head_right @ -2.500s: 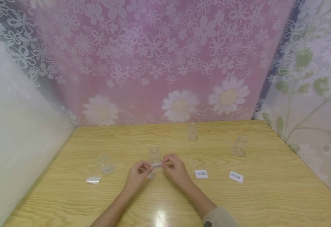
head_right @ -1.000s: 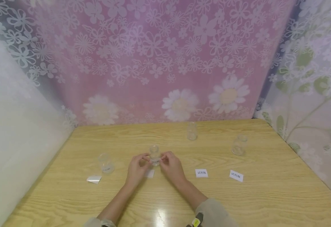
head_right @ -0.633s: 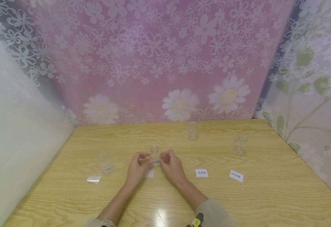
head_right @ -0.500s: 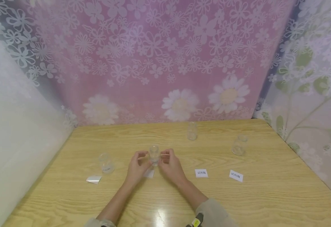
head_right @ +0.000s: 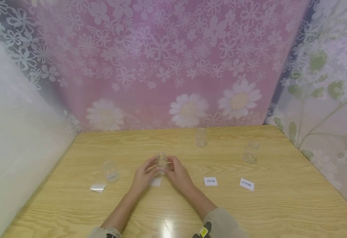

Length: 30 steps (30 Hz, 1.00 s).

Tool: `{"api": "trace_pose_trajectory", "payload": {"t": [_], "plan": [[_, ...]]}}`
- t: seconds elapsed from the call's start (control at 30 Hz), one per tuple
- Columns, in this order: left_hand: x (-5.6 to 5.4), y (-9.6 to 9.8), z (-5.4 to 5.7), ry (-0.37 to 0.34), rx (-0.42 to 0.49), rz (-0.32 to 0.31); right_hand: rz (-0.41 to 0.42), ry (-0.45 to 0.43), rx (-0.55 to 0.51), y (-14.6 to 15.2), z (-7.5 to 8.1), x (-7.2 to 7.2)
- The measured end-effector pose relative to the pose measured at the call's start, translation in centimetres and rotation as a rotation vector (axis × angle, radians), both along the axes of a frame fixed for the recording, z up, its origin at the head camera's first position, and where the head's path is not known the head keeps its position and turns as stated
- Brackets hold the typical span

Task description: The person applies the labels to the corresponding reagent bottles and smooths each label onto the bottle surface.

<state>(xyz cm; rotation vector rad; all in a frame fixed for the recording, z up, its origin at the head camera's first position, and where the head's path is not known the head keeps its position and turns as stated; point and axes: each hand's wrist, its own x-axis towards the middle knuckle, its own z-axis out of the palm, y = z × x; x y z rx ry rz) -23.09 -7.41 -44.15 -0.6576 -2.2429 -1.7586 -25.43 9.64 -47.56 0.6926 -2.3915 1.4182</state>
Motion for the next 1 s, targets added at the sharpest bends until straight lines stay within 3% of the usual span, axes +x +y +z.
{"api": "trace_pose_trajectory", "payload": {"t": [0.17,0.4,0.47,0.7,1.0], "plan": [[-0.2,0.0,-0.1,0.006,0.004,-0.010,0.011,-0.016,-0.014,-0.1,0.1,0.1],[-1.8,-0.2,-2.8,0.018,-0.036,0.003,0.038,-0.100,-0.075,0.0,0.3,0.0],[-2.0,-0.3,-3.1,0.018,-0.052,0.011,0.048,-0.125,-0.116,0.1,0.4,0.1],[-2.1,-0.4,-3.4,-0.012,-0.039,0.030,0.082,-0.126,-0.168,0.1,2.9,1.5],[-2.2,-0.5,-3.4,-0.061,-0.012,0.017,0.100,-0.194,-0.149,0.8,2.5,0.8]]}}
